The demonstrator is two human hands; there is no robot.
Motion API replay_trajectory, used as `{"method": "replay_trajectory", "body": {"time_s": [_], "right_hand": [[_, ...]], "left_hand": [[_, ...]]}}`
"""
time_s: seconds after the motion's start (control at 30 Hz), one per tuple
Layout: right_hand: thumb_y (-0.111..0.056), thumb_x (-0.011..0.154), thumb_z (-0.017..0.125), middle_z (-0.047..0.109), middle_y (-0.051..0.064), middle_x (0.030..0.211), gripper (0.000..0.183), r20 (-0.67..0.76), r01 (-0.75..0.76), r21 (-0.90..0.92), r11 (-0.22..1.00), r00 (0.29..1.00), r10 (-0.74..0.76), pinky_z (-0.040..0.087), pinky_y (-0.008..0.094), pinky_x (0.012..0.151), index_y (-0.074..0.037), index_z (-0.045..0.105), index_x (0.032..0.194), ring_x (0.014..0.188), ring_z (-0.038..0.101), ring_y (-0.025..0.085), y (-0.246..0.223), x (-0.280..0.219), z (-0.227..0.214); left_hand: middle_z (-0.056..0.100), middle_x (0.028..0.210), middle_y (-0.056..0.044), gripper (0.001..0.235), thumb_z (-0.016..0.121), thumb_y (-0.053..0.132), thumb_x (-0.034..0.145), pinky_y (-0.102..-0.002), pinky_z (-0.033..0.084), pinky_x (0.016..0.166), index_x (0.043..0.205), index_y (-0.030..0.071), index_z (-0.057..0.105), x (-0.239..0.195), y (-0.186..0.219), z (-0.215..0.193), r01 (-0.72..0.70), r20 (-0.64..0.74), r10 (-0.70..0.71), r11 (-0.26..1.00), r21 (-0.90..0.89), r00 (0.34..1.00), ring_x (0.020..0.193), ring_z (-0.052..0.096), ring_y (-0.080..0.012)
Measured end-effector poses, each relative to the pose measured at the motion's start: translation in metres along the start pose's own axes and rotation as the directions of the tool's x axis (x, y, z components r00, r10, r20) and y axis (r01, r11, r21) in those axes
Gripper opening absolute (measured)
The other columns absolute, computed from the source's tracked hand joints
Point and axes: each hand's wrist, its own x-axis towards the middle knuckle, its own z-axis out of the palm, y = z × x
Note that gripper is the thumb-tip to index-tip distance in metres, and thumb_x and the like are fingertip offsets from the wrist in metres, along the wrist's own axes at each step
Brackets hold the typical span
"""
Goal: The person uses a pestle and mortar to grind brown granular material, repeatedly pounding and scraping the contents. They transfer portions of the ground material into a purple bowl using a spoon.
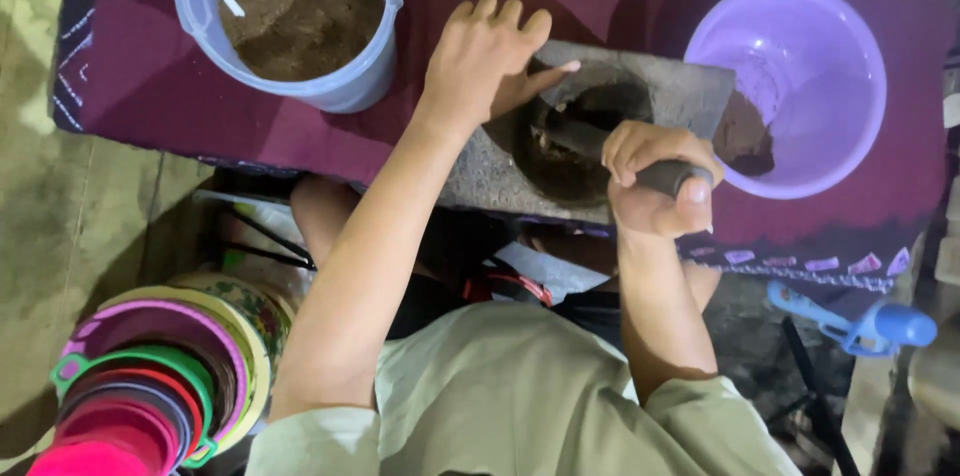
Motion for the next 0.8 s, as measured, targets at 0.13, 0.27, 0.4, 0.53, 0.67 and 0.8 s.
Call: {"method": "replay_trajectory", "body": {"time_s": [0.13,0.27,0.4,0.53,0.67,0.8], "right_hand": [[-0.043,0.091,0.046,0.046,0.008,0.052,0.041,-0.043,0.034,0.045,0.998,0.999,-0.032,0.030,0.040,0.046,-0.007,0.058,0.073,0.041,0.041,0.026,-0.025,0.020,0.012],[-0.044,0.108,0.042,0.042,-0.001,0.051,0.038,0.207,0.287,-0.044,0.957,0.940,-0.272,0.038,0.030,0.037,-0.013,0.045,0.085,0.036,0.037,0.012,-0.094,0.032,0.012],[-0.047,0.110,0.041,0.046,0.002,0.053,0.046,0.235,0.322,-0.130,0.938,0.929,-0.286,0.043,0.031,0.038,-0.010,0.049,0.084,0.037,0.044,0.015,0.017,0.015,-0.029],[-0.052,0.107,0.040,0.054,0.011,0.057,0.060,0.162,0.257,-0.253,0.933,0.962,-0.221,0.048,0.037,0.042,-0.003,0.058,0.077,0.042,0.056,0.026,0.007,-0.004,0.019],[-0.046,0.103,0.043,0.043,0.009,0.050,0.056,0.183,0.182,-0.187,0.965,0.972,-0.147,0.037,0.035,0.041,-0.001,0.052,0.070,0.039,0.045,0.025,-0.008,-0.003,0.019],[-0.046,0.100,0.035,0.046,0.006,0.052,0.049,0.164,0.282,-0.162,0.946,0.953,-0.256,0.042,0.036,0.040,-0.007,0.052,0.076,0.039,0.047,0.022,-0.031,0.050,0.030]], "left_hand": [[0.069,0.083,-0.011,0.072,0.034,0.076,0.105,-0.040,0.052,0.060,0.094,0.011,0.063,0.000,-0.005,0.005,0.053,0.131,-0.033,0.986,-0.155,0.991,0.075,0.066,-0.0292],[0.057,0.073,-0.001,0.064,0.053,0.078,0.101,-0.032,0.046,0.058,0.085,0.017,0.060,-0.005,-0.002,0.007,-0.006,-0.092,0.006,1.000,0.009,0.996,0.067,0.057,-0.0196],[0.056,0.071,0.002,0.066,0.061,0.083,0.095,-0.029,0.045,0.057,0.081,0.019,0.058,0.000,-0.002,0.001,0.015,-0.070,-0.012,0.999,0.047,0.997,0.067,0.056,-0.0162],[0.068,0.079,-0.007,0.066,0.048,0.075,0.104,-0.037,0.049,0.058,0.090,0.013,0.064,0.003,-0.006,0.012,0.028,0.103,-0.021,0.997,-0.069,0.994,0.072,0.065,-0.0256],[0.067,0.079,-0.006,0.067,0.047,0.078,0.104,-0.036,0.049,0.058,0.093,0.014,0.066,0.002,-0.004,0.016,0.009,0.117,-0.005,0.999,-0.038,0.993,0.071,0.064,-0.0249],[0.062,0.074,0.000,0.066,0.051,0.080,0.100,-0.031,0.048,0.060,0.086,0.018,0.063,-0.004,0.000,0.003,0.023,-0.018,-0.023,1.000,0.008,1.000,0.071,0.061,-0.0187]]}}
